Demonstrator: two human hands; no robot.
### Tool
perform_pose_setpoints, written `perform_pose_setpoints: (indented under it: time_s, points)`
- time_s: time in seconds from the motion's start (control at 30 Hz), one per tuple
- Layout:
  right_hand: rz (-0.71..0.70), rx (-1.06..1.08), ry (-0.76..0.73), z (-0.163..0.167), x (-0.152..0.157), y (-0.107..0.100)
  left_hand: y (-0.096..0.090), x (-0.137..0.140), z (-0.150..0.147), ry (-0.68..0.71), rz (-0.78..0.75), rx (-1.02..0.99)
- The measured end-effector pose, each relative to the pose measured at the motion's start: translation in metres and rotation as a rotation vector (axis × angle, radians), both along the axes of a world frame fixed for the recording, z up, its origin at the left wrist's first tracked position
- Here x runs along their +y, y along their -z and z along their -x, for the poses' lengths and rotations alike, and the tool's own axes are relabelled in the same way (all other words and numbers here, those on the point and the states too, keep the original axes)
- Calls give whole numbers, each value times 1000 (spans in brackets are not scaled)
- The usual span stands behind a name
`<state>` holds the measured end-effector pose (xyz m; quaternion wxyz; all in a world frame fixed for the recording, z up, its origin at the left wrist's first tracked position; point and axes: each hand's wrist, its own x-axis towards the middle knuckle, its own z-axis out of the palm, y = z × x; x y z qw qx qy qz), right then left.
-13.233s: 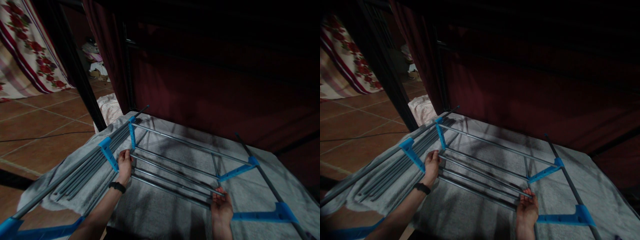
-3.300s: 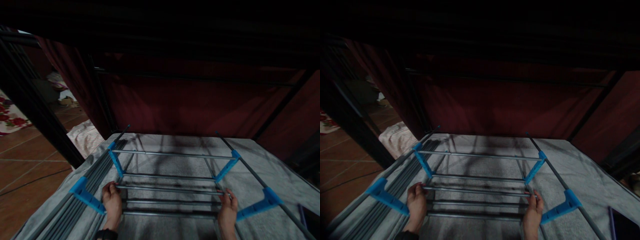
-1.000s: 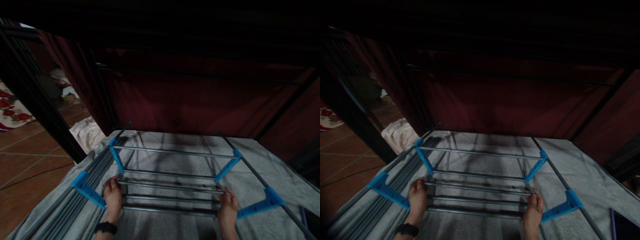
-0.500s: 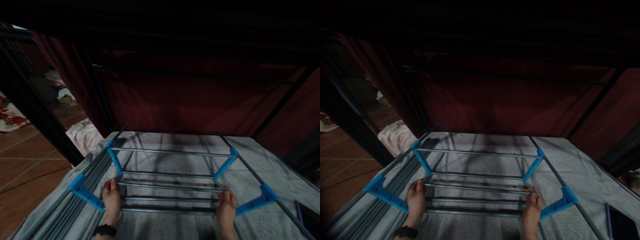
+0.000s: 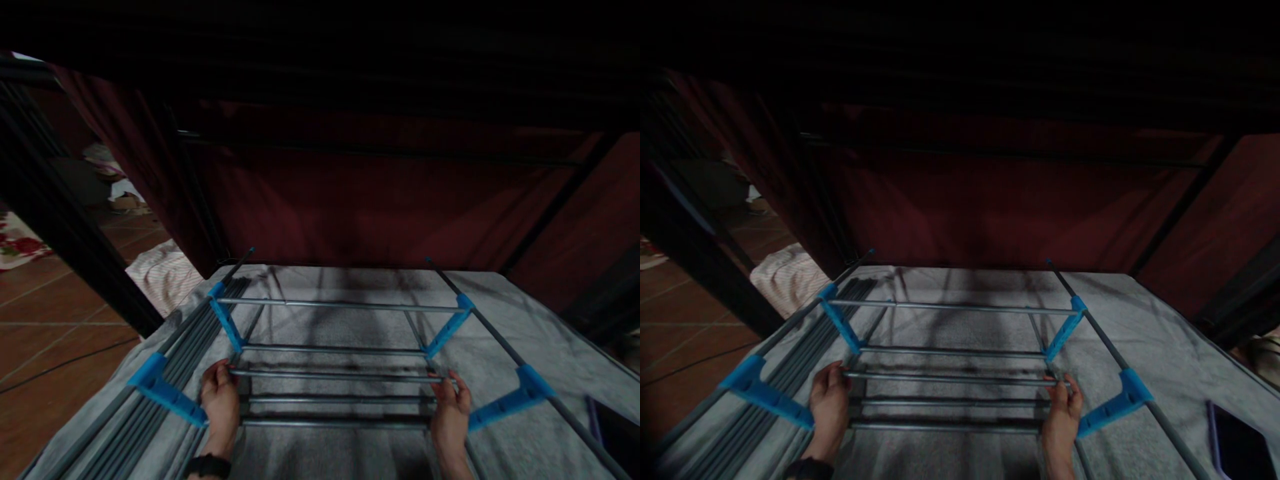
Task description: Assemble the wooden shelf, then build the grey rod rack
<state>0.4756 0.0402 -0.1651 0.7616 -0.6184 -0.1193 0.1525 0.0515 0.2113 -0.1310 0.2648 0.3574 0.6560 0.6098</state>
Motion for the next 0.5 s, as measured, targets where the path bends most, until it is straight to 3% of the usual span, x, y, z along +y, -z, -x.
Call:
perform_pose_setpoints:
  time_s: [0.1,0.37,0.5]
  points:
    - [20,29,64,0,1,-2,1,1,1,2,8,-16]
    - [20,41,58,-2,4,1,-2,2,0,9,62,3]
    - [2,40,59,2,4,-6,-3,1,-1,23,23,-116]
